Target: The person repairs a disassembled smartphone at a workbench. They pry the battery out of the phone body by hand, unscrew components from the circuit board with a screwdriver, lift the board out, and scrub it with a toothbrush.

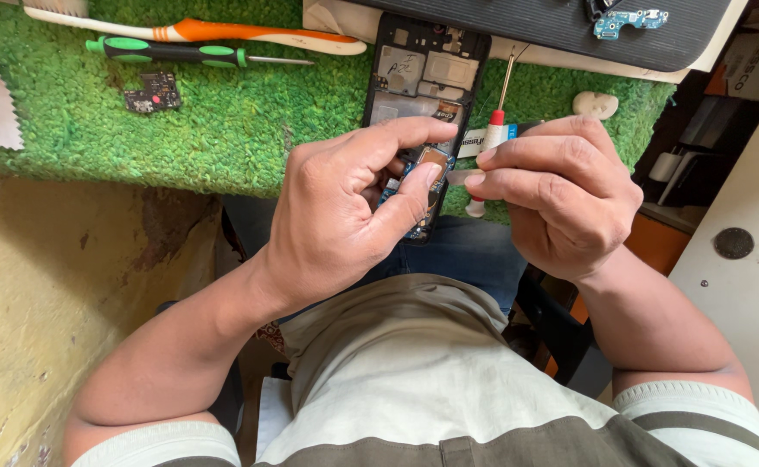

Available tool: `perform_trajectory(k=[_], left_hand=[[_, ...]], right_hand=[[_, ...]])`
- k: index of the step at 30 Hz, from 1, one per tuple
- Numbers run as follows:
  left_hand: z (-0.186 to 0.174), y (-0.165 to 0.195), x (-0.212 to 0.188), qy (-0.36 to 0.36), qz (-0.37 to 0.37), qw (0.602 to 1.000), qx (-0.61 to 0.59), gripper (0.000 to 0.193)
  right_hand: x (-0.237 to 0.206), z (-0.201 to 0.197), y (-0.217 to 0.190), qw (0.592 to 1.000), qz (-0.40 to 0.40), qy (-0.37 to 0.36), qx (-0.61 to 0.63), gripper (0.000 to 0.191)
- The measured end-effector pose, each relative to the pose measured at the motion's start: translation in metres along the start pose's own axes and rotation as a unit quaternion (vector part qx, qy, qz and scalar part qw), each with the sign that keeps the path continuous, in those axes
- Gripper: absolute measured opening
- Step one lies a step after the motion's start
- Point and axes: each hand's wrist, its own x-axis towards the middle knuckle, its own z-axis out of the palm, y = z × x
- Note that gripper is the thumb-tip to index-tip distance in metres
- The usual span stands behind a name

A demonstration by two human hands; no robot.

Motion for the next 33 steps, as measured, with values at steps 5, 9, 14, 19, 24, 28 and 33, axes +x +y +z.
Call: perform_trajectory(k=[5,9,14,19,24,28,33], left_hand=[[0.0003,0.0003,0.0001,0.001,0.004,1.0,0.0,0.025],[-0.0001,0.0002,0.0005,-0.001,0.001,1.0,-0.001,0.025],[0.0003,-0.0004,0.0003,0.0,0.002,1.0,0.005,0.025],[0.0001,-0.0008,-0.0001,-0.002,0.005,1.0,-0.005,0.025],[0.0003,-0.0011,-0.0002,-0.001,0.001,1.0,-0.002,0.025],[-0.0005,-0.0004,-0.0003,-0.002,0.004,1.0,-0.003,0.025],[0.0,-0.0004,0.0,-0.003,0.0,1.0,-0.004,0.025]], right_hand=[[-0.0003,-0.0003,-0.0002,1.0,0.002,-0.002,-0.001,0.026],[-0.0002,-0.0008,0.0005,1.0,-0.002,0.002,-0.003,0.027],[0.0,-0.001,0.0,1.0,0.004,-0.005,-0.001,0.027],[0.0002,-0.0005,-0.0004,1.0,0.001,0.0,-0.001,0.026],[-0.0003,-0.0004,-0.0001,1.0,0.003,-0.006,0.002,0.026],[-0.0014,-0.0005,0.0006,1.0,0.001,-0.006,0.0,0.026],[-0.0025,-0.0012,0.0012,1.0,0.001,-0.012,-0.003,0.027]])
